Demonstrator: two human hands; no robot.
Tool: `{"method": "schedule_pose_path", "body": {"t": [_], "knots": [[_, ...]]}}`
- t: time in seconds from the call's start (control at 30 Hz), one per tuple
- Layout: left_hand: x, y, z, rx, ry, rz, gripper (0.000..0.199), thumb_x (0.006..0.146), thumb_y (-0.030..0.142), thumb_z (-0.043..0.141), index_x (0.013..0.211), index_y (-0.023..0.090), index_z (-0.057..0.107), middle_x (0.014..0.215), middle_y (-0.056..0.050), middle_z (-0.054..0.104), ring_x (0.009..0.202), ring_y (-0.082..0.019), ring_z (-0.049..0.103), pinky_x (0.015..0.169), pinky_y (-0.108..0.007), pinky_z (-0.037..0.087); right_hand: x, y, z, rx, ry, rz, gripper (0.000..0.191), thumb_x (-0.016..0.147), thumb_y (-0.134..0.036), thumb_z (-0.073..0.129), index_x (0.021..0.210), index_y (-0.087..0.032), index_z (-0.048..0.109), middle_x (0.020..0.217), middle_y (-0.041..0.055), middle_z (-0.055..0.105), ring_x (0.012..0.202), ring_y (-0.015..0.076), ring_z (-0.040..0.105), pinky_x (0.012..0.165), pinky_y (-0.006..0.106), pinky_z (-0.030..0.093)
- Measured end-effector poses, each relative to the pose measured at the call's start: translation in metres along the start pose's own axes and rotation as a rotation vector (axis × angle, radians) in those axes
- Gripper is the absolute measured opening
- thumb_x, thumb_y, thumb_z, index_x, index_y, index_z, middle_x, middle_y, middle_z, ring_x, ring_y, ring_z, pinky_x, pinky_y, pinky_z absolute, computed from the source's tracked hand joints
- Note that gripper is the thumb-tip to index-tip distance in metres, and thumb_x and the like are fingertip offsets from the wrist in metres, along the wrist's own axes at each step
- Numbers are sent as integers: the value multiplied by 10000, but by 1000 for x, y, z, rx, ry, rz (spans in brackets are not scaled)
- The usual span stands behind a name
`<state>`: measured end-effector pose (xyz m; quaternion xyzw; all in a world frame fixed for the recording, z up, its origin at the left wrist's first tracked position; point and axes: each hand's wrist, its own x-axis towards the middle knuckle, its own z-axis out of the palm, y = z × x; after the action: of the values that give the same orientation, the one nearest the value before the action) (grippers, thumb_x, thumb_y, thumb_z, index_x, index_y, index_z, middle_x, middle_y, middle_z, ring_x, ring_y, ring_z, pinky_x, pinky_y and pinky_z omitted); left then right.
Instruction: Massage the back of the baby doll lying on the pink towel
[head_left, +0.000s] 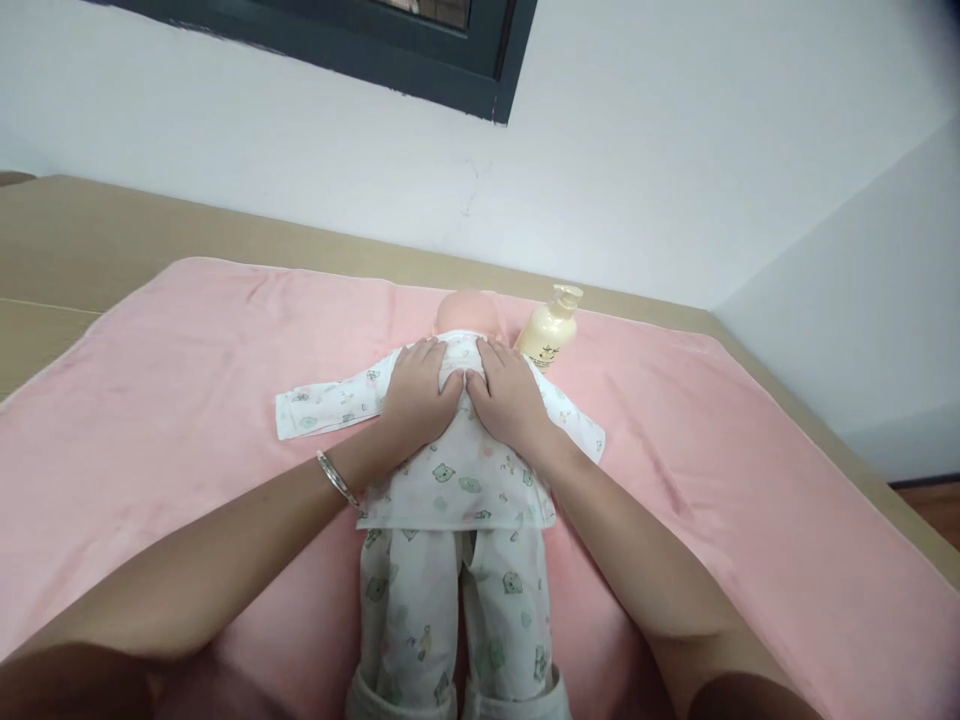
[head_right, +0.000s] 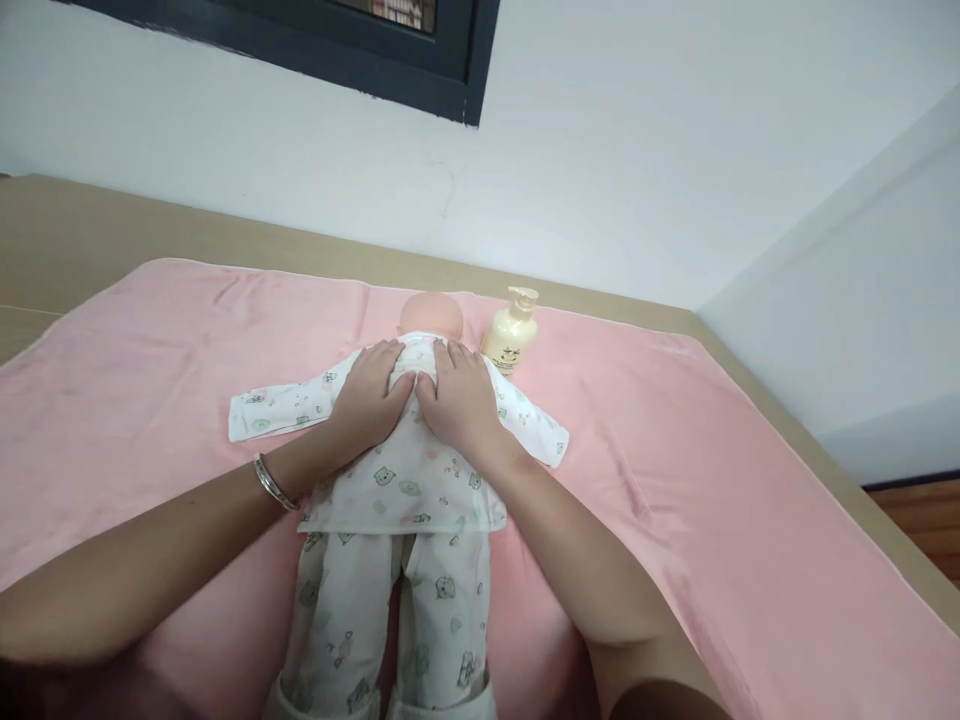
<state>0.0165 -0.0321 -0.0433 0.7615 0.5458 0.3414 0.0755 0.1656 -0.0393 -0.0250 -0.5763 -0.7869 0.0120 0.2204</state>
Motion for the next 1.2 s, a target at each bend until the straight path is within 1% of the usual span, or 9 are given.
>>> {"method": "schedule_pose_path", "body": {"t": [0.17,0.3,0.4,0.57,0.7,0.87,1.0,1.13,1.2], "knots": [[-1,1,-1,-7,2,-4,467,925,338,366,1244,81,591,1340,-171,608,1285,-317,524,1159,-495,388,0,-1,-2,15,-12,13,562,970,-315,306,1417,-28,489,1461,207,522,1397,335,441,1185,517,327],[-1,2,-2,-25,6,-13,464,922,336,368,1245,86,590,1332,-164,608,1284,-310,523,1165,-493,382,0,0,-3,23,-21,4,556,964,-306,304,1414,-35,485,1442,199,539,1393,326,445,1173,515,343],[-2,1,0,-50,9,-18,458,923,344,371,1246,104,590,1324,-155,616,1284,-309,522,1160,-506,386,0,0,-1,14,-3,10,544,964,-304,310,1402,-40,496,1428,198,552,1384,319,457,1166,509,356],[-5,-3,3,-104,26,-37,516,925,358,360,1322,83,544,1403,-167,568,1328,-312,482,1169,-523,368,0,1,2,9,40,-14,562,956,-312,321,1411,-30,491,1435,203,550,1382,318,460,1172,513,347],[-5,-4,3,-129,8,-51,536,921,369,368,1336,77,542,1416,-163,563,1347,-302,476,1191,-501,350,0,1,2,28,42,-2,565,952,-321,324,1409,-37,497,1435,196,555,1370,313,472,1163,517,357],[-6,-6,1,-146,17,-25,539,934,393,373,1330,75,554,1413,-161,571,1348,-302,481,1193,-508,353,-1,1,1,35,41,-5,567,957,-328,326,1415,-38,495,1435,189,556,1367,314,476,1166,505,355],[-7,-11,2,-156,28,26,510,953,396,385,1320,92,565,1409,-154,580,1338,-290,499,1184,-501,372,-1,0,-2,10,7,3,569,968,-324,320,1431,-33,479,1460,183,536,1378,316,468,1180,498,345],[-8,-15,4,-147,69,89,462,976,391,391,1285,120,601,1388,-141,604,1323,-279,525,1178,-494,386,0,-4,-10,-98,-100,-15,602,1000,-337,281,1485,1,393,1512,220,468,1432,347,407,1188,535,329],[-8,-16,5,-158,97,126,444,987,383,385,1261,130,626,1365,-131,623,1302,-267,546,1168,-483,404,-2,-8,-15,-145,-140,-14,608,1011,-339,267,1497,13,368,1516,235,457,1438,353,403,1185,542,334]]}}
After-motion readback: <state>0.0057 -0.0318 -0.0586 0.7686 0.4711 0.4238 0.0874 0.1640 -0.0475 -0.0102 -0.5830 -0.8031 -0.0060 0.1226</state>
